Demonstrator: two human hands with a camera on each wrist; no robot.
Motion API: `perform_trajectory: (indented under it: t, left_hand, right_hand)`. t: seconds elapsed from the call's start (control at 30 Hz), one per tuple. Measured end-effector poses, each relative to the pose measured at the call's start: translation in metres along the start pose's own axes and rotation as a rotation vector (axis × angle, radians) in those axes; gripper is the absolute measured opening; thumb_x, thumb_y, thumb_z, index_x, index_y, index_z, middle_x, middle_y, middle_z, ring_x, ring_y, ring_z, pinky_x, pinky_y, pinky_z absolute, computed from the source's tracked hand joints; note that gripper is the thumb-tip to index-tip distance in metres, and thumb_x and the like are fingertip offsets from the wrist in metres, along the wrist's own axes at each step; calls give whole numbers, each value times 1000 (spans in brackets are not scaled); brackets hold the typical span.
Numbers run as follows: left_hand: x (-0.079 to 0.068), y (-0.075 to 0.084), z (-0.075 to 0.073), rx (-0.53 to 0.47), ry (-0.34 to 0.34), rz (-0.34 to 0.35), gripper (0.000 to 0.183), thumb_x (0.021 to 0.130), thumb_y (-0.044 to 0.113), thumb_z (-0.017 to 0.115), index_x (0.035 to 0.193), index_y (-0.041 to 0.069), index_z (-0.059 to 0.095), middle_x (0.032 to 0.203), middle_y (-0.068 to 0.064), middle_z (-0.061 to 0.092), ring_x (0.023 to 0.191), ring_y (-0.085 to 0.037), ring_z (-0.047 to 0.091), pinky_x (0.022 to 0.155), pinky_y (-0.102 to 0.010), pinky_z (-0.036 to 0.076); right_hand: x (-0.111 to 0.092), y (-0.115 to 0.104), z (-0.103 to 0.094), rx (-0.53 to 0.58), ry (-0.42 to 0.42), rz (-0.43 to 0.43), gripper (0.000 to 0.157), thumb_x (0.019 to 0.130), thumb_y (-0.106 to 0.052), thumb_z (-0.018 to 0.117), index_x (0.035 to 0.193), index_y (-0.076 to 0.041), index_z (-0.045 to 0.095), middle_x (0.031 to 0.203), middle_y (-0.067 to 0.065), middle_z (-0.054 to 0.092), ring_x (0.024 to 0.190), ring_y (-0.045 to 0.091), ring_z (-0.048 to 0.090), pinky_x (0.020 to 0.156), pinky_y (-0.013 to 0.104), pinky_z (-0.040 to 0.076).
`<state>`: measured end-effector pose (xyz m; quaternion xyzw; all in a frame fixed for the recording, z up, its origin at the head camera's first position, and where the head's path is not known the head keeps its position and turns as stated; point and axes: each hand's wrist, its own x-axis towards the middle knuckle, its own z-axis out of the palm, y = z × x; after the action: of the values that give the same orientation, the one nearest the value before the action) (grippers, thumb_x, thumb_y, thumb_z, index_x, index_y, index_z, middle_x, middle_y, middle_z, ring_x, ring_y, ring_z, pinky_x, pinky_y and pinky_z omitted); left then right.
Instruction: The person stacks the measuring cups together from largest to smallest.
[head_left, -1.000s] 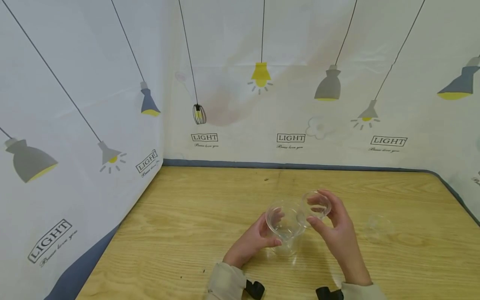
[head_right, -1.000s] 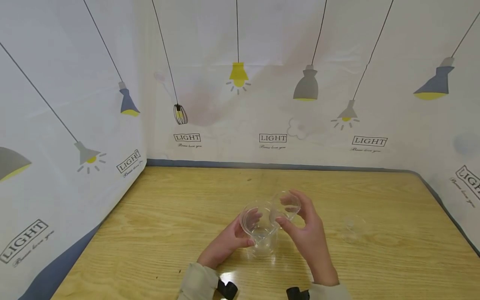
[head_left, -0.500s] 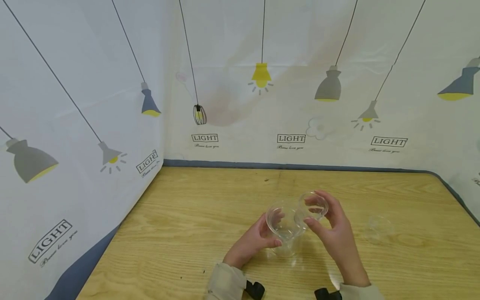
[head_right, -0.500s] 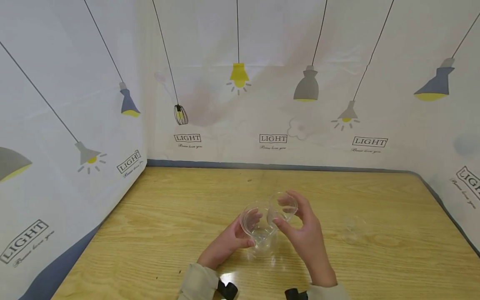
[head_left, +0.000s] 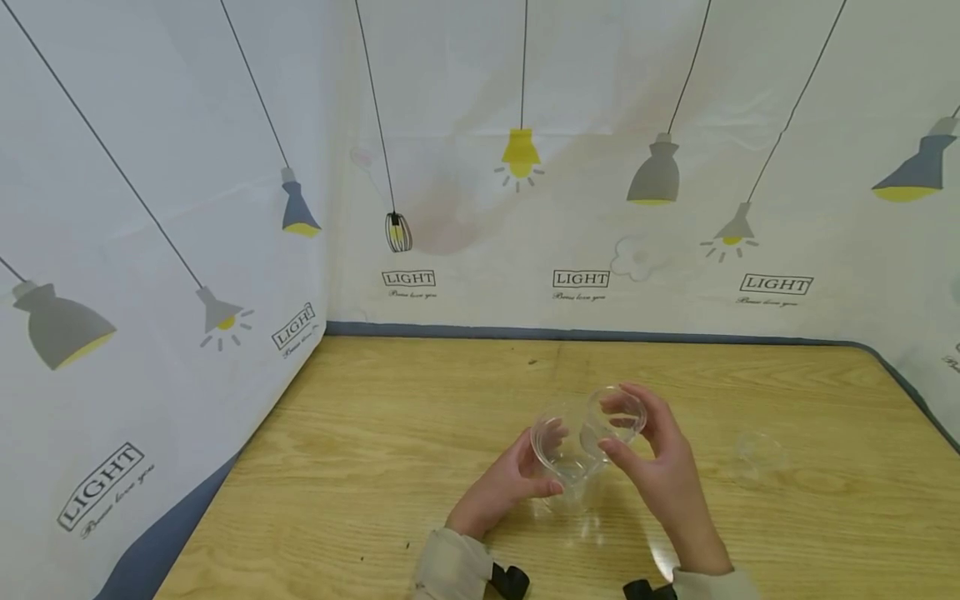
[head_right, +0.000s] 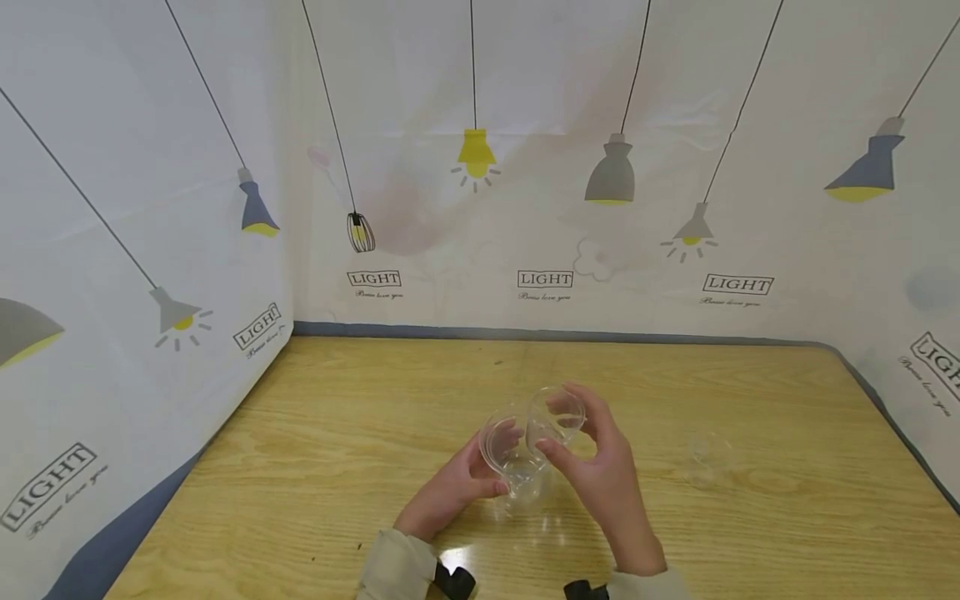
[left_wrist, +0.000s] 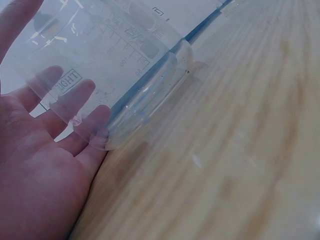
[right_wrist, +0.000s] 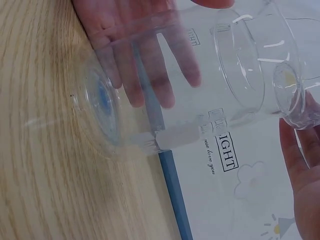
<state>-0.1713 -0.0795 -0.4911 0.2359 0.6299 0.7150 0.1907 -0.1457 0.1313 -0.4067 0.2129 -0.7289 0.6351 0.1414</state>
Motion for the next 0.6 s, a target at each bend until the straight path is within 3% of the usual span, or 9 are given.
perform_trajectory:
  t: [0.6]
  left_hand:
    - [-1,0,1,10,13,-26,74,81,17,67,141,22,24,141,-4,33,128,-17,29,103,-37,24]
  right_hand:
    - [0,0,1,-24,11,4,66,76,8,64,133,-13,36,113,9,54,102,19,52,88,26,40]
